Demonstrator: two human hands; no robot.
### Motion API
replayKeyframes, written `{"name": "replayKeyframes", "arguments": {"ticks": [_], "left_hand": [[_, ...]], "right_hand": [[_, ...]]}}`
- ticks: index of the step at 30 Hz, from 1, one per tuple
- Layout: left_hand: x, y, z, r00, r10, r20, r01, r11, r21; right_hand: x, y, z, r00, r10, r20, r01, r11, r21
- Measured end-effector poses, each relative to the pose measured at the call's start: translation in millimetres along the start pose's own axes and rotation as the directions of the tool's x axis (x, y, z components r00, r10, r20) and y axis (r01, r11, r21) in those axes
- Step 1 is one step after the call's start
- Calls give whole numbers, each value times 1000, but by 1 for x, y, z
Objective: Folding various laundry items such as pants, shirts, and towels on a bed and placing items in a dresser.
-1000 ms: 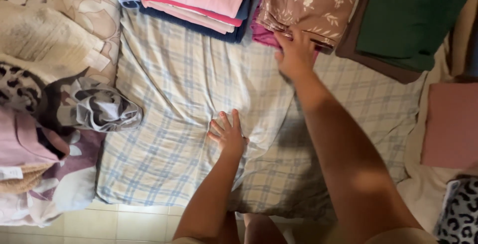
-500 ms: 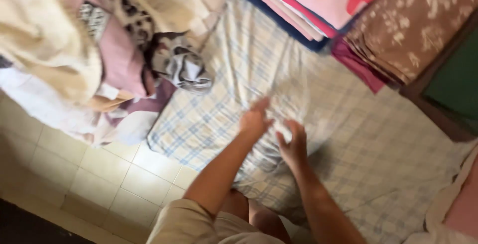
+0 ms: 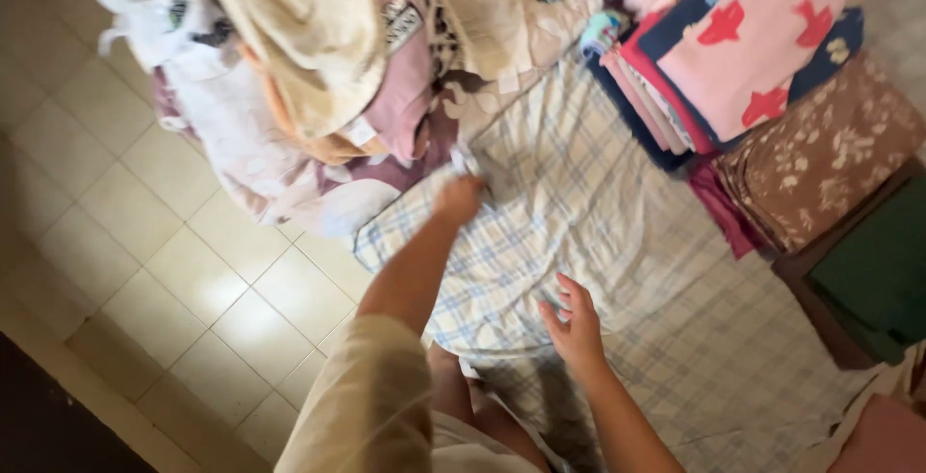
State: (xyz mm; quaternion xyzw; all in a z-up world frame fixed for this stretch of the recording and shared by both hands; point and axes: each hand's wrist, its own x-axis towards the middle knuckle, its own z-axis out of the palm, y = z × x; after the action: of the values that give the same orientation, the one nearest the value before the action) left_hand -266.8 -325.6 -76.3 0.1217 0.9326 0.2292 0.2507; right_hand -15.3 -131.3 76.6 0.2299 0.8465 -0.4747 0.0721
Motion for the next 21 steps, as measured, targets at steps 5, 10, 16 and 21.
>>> {"name": "replayKeyframes", "arguments": {"ticks": [5,10,16,21], "left_hand": [[-200,33,-19,897,349,-272,-442,744,-502],[-390,65,-116,986,166,18,34,-94,-995],[-479,-56,-183,998,-36,-48,-35,300,-953],[-506,-199,-212,887,-460,-36,120,305,-945]], "right_hand": [[-23,-77,9,887,-461,-21,460,887,-40],[-93,-130,60,766,-442,467,202,855,479],[-91,-132,159,824,-436,363,197,820,538],[-23,-196,215,852,-349,390,165,886,433]]}}
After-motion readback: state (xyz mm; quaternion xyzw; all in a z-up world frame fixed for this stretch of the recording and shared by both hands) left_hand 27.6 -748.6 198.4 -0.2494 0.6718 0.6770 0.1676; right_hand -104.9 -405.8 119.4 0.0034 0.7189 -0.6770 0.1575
